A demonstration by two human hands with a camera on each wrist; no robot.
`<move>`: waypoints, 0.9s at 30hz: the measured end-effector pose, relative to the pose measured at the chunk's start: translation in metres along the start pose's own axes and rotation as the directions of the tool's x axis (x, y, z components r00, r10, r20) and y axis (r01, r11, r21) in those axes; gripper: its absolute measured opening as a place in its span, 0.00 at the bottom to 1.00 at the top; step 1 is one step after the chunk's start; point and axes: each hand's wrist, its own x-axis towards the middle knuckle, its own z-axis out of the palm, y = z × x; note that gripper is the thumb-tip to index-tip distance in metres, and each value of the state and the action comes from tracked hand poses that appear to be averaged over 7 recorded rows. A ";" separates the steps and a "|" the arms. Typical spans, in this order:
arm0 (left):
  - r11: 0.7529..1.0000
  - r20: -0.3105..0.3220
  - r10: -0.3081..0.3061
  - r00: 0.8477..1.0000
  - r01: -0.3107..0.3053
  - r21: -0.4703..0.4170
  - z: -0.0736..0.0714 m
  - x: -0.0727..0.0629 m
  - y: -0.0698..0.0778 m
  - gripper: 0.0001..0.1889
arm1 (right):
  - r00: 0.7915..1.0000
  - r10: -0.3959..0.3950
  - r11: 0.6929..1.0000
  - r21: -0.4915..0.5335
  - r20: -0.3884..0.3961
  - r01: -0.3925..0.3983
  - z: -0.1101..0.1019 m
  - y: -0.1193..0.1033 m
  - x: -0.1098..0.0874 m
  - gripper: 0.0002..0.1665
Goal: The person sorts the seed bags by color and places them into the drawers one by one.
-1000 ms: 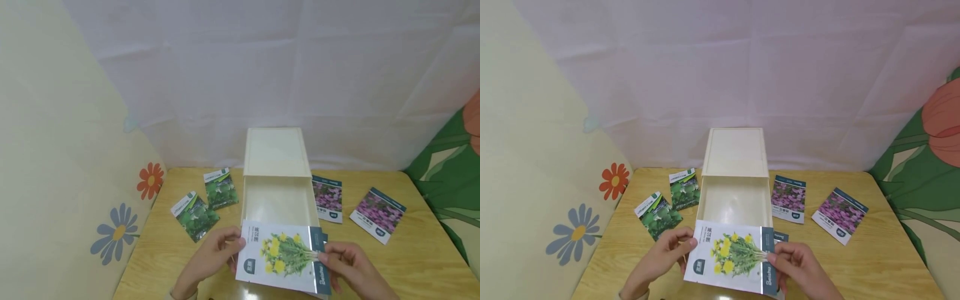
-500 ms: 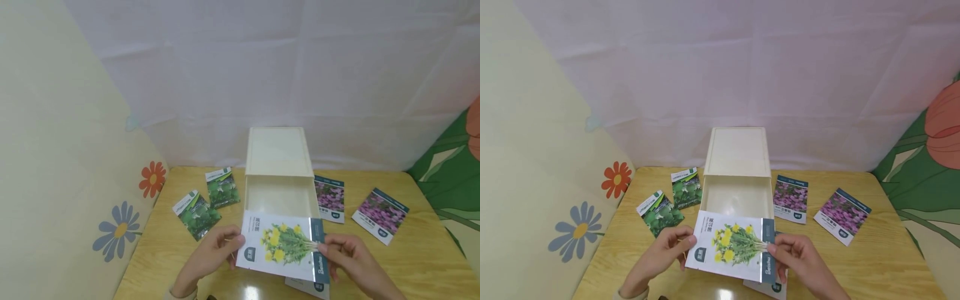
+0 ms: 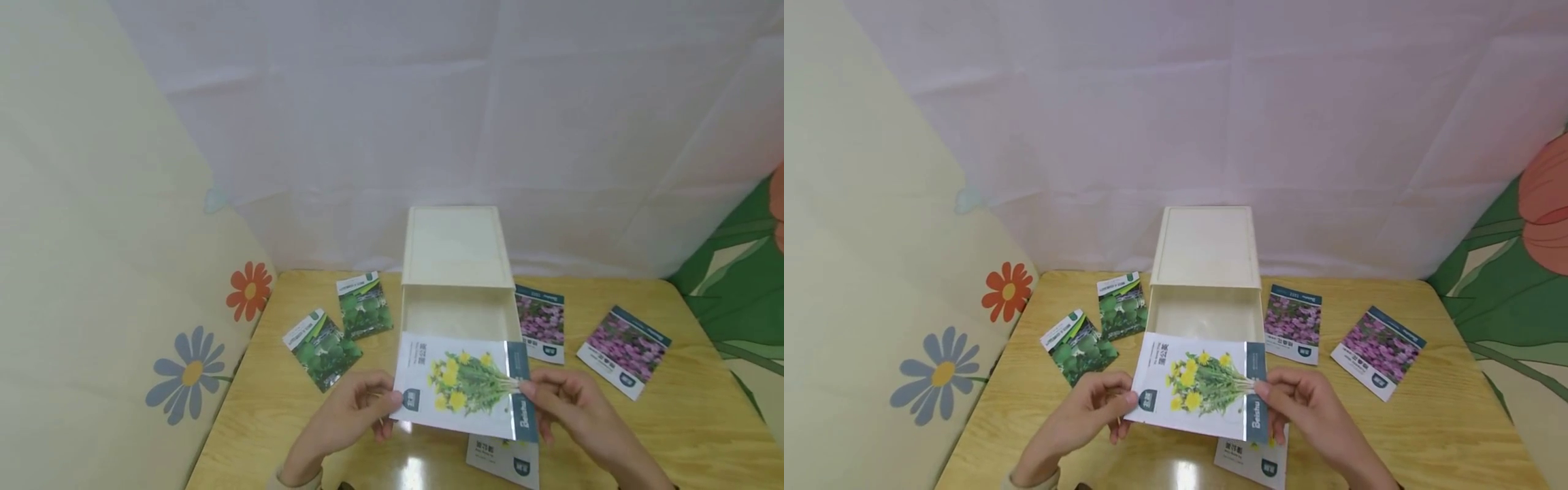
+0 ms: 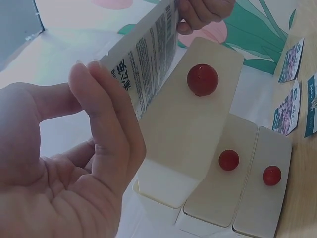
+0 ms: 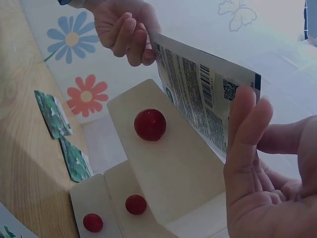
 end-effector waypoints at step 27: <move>0.997 -0.051 -0.074 0.996 0.073 -0.026 -0.007 0.006 -0.001 0.18 | 0.998 -0.044 0.987 0.154 0.042 0.037 0.001 0.002 -0.001 0.34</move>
